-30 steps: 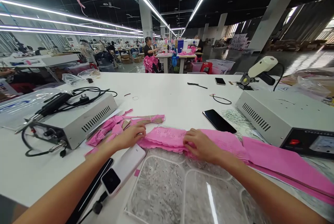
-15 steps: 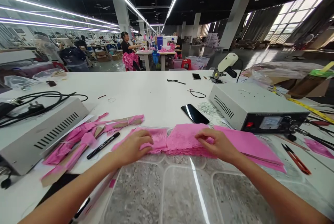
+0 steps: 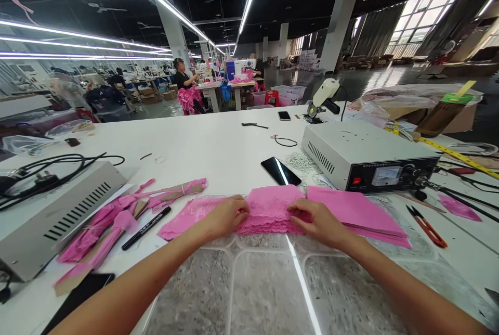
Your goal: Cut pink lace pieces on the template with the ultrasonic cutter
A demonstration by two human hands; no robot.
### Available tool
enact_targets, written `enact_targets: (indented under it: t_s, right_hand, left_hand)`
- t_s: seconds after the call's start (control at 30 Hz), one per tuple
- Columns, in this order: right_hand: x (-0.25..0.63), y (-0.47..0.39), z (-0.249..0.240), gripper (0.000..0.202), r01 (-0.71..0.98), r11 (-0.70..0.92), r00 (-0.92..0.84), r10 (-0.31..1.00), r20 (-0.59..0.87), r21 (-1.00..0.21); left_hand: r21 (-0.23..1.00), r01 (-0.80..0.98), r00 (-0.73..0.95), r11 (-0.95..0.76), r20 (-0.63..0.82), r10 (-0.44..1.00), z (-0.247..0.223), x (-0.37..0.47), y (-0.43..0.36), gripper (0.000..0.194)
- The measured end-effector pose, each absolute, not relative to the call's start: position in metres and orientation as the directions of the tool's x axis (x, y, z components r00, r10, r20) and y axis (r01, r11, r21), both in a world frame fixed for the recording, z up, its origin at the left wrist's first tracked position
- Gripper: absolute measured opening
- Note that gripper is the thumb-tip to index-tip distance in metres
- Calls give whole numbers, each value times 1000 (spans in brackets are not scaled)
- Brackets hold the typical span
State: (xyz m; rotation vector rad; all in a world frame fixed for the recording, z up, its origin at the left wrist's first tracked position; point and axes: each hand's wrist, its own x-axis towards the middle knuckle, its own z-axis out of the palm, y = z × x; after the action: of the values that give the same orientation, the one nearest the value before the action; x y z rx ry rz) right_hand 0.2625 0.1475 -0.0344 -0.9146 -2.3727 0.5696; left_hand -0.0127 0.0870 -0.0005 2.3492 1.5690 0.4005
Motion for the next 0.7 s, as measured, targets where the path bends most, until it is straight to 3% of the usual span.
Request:
enact_targets:
  t_s: [0.17,0.27,0.37,0.53,0.7]
  right_hand:
    - [230,136,-34,29,575,713,-569,701,431,-401]
    - [219,140,-39,19,605,733,-565,670,482,-310]
    - [233,139,-45,23,604,760,-574,624,530,-241]
    - [266,93,-52,27,483,857,-659,490,571,-177]
    - [265,23,-54,30,290,933,-784,358,507,-211]
  left_hand:
    - [395,832,348,-389,176,921,8,-4,89,12]
    - [397,810,363,-431,238,901,12,-3,85,16]
    - [396,782,408,-482,260,875,12,-10,69,17]
    - [411,733,507,-542,202,838,2,-27,14,15]
    - [431,742,526,-514,102,844,-3,-37,-42,13]
